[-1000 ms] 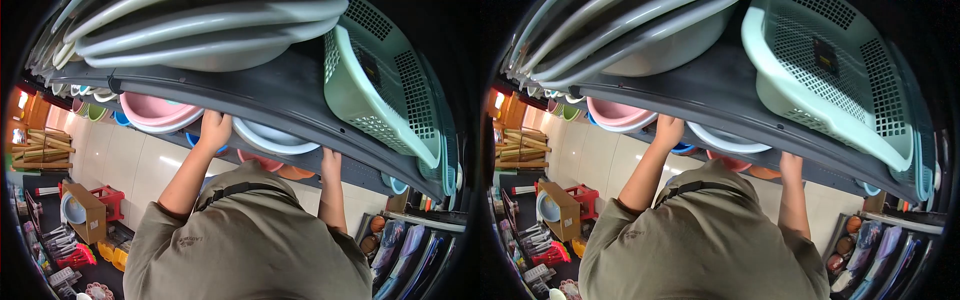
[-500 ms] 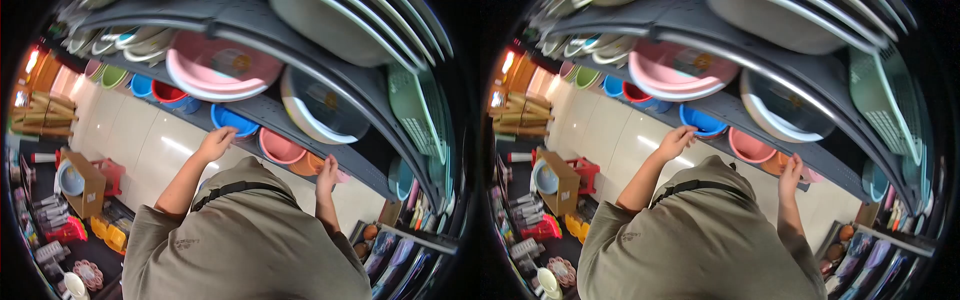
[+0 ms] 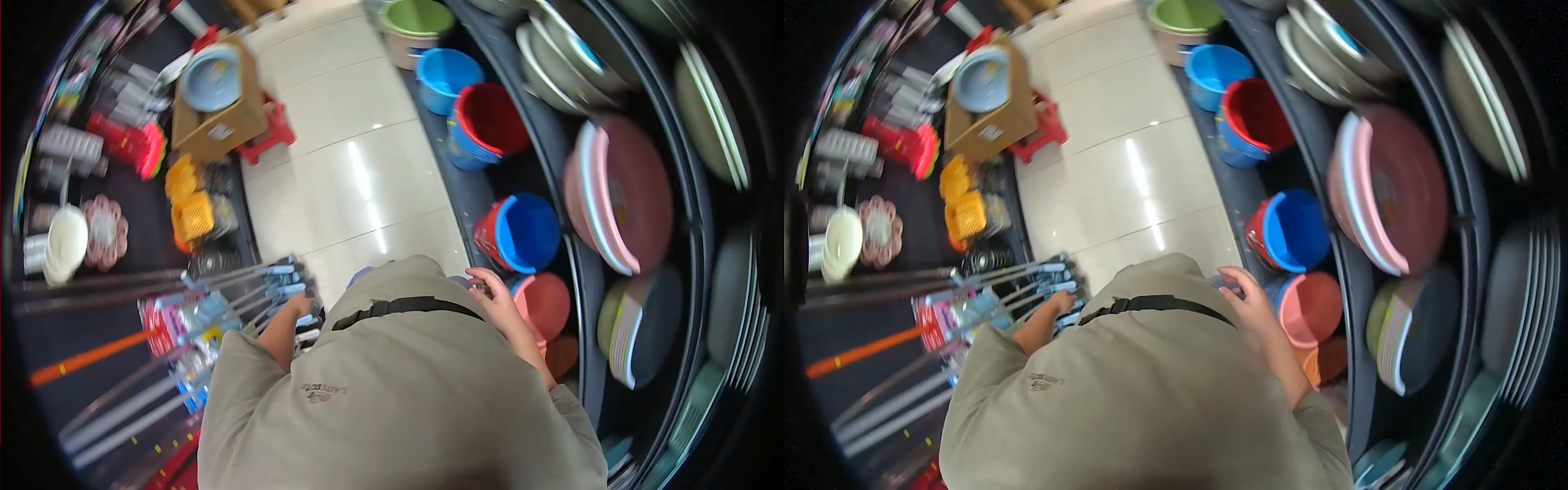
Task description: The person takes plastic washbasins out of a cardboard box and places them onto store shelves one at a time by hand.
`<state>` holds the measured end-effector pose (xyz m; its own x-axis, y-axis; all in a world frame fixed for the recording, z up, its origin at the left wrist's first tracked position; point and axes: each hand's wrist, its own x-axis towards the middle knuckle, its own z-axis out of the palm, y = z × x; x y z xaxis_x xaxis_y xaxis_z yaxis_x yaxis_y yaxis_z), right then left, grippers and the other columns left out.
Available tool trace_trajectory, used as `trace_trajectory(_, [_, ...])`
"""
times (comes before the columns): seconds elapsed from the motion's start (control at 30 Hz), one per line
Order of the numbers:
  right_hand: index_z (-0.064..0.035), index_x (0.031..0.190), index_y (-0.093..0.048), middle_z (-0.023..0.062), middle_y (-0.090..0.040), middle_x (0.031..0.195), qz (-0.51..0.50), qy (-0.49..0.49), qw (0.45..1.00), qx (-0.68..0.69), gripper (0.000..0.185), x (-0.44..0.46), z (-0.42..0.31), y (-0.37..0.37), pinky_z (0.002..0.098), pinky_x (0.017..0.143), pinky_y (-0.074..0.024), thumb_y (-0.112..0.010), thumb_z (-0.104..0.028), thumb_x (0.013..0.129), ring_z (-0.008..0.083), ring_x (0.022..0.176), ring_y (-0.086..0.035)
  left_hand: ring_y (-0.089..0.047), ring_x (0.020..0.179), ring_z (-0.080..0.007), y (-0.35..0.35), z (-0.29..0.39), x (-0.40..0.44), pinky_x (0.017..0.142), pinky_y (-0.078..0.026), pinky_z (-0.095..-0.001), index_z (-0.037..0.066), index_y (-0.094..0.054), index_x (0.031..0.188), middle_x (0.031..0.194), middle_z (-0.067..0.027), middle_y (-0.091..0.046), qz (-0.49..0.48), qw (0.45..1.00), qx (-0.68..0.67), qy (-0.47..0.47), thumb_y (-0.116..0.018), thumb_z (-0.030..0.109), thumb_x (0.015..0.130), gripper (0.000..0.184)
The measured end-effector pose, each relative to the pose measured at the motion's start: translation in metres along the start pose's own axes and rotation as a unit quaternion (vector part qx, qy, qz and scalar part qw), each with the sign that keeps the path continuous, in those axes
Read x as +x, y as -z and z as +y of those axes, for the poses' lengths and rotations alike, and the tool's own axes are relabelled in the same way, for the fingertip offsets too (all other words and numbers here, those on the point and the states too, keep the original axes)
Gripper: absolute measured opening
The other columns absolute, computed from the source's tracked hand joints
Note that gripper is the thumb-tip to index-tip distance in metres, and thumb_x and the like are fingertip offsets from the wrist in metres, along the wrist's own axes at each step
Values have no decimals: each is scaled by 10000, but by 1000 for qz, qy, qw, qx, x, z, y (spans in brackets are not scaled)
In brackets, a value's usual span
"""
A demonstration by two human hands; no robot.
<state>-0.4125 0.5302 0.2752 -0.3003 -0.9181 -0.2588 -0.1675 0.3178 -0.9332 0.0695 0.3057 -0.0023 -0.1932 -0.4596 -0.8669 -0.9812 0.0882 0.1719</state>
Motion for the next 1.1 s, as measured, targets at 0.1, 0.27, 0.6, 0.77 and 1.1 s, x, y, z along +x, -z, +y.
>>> trace_trajectory(0.1, [-62, 1204, -554, 83, -521, 1197, -133, 33, 990, -23, 353, 67, -36, -23, 288, 836, -450, -611, -116, 860, 174, 1012, -541, -599, 947, -382, -59, -40, -36, 852, -460, -428, 19, -673, 940, 985, -229, -635, -12, 995, -96, -26, -488, 269, 831, 330])
trace_trajectory(0.27, [-97, 1231, -554, 74, -518, 1226, -387, 8, 920, -60, 356, 167, -73, -89, 315, 906, -434, -574, -130, 877, 183, 1074, -523, -641, 798, -308, -211, -60, -36, 748, -497, -387, 15, -690, 872, 908, -185, -668, 30, 997, -49, -52, -551, 325, 777, 353])
trace_trajectory(0.6, [-43, 1041, -651, 47, -647, 994, -587, -90, 792, -145, 240, 317, -104, -196, 294, 865, -443, -593, -212, 880, 152, 950, -579, -644, 776, -269, -167, 8, -64, 734, -497, -375, 19, -693, 889, 869, -180, -672, 123, 862, -468, 152, -539, 294, 776, 335])
trace_trajectory(0.77, [-44, 927, -658, 40, -638, 941, -603, -28, 777, -177, 181, 414, -143, -203, 302, 789, -458, -610, -206, 864, 148, 872, -577, -639, 709, -246, 1, 65, -84, 650, -495, -369, 36, -703, 898, 814, -140, -677, 180, 848, -493, 72, -530, 294, 782, 331])
trace_trajectory(1.1, [-54, 824, -649, 89, -623, 913, -515, 287, 799, -121, 92, 582, -171, -248, 338, 823, -450, -650, -143, 803, 256, 907, -580, -611, 825, -193, 202, 108, 26, 746, -464, -314, 10, -556, 1119, 979, -112, -636, 272, 626, -727, 75, -504, 270, 894, 348])
